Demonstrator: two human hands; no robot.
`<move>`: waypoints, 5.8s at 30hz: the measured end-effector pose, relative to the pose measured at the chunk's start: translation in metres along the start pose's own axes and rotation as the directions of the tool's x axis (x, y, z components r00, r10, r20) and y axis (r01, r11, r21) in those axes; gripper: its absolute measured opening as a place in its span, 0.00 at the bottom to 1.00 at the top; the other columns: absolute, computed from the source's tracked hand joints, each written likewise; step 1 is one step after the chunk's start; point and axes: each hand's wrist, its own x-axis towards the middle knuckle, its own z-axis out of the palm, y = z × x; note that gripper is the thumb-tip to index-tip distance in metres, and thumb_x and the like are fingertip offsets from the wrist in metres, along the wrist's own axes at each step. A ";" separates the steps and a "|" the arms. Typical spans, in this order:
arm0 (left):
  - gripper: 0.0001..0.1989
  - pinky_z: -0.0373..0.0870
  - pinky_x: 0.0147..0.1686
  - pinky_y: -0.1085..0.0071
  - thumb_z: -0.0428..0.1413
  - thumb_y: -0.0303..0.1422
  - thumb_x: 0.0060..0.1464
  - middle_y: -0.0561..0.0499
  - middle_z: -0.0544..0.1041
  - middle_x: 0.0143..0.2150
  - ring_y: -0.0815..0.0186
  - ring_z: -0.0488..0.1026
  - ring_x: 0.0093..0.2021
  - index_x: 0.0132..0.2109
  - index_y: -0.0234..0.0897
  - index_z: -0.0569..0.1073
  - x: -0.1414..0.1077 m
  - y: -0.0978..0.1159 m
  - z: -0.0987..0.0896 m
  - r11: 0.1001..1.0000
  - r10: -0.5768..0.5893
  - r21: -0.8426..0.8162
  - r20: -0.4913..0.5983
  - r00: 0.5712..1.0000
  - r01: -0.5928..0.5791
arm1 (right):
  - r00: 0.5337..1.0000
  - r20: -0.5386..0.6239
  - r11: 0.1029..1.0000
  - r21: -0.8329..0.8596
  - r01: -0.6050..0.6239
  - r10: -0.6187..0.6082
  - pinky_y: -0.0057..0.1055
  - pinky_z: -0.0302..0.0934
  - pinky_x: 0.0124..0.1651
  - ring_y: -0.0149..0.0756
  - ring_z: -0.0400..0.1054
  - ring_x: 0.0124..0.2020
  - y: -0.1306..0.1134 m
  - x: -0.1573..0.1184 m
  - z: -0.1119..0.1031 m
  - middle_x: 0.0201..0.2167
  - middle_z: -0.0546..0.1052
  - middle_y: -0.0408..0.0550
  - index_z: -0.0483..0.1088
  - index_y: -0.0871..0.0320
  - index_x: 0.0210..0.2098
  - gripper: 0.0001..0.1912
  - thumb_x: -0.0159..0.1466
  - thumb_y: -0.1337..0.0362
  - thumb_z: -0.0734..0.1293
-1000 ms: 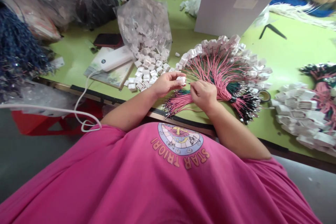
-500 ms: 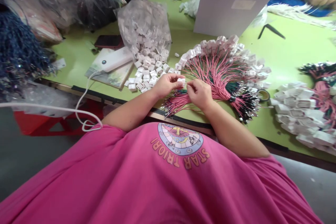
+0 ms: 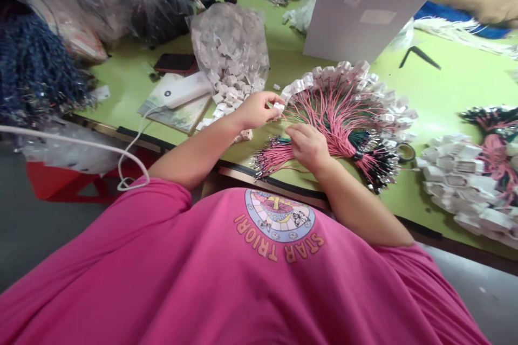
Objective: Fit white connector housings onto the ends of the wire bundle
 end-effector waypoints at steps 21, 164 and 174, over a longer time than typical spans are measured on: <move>0.20 0.62 0.52 0.66 0.61 0.30 0.45 0.44 0.73 0.48 0.60 0.69 0.50 0.48 0.36 0.74 0.089 -0.014 -0.014 0.931 0.134 0.346 -0.018 0.991 -0.120 | 0.880 0.409 0.884 0.279 -0.374 0.243 0.30 0.61 0.39 0.33 0.70 0.32 0.019 0.008 0.001 0.30 0.79 0.46 0.78 0.58 0.30 0.07 0.56 0.67 0.66; 0.15 0.76 0.41 0.68 0.60 0.31 0.52 0.47 0.77 0.42 0.70 0.76 0.37 0.48 0.35 0.72 -0.025 -0.022 0.046 0.769 -0.104 -0.614 0.153 0.983 0.177 | 0.889 0.222 0.838 0.304 -0.454 0.401 0.28 0.55 0.34 0.32 0.65 0.27 0.010 0.009 -0.026 0.25 0.76 0.46 0.77 0.61 0.32 0.14 0.59 0.61 0.62; 0.17 0.74 0.41 0.68 0.62 0.28 0.47 0.48 0.77 0.42 0.71 0.74 0.36 0.47 0.35 0.73 -0.024 -0.023 0.045 0.817 -0.079 -0.559 0.127 0.989 0.137 | 0.840 0.326 0.776 0.340 -0.532 0.433 0.28 0.51 0.31 0.28 0.59 0.23 0.010 0.012 -0.029 0.19 0.69 0.42 0.75 0.62 0.25 0.12 0.56 0.62 0.62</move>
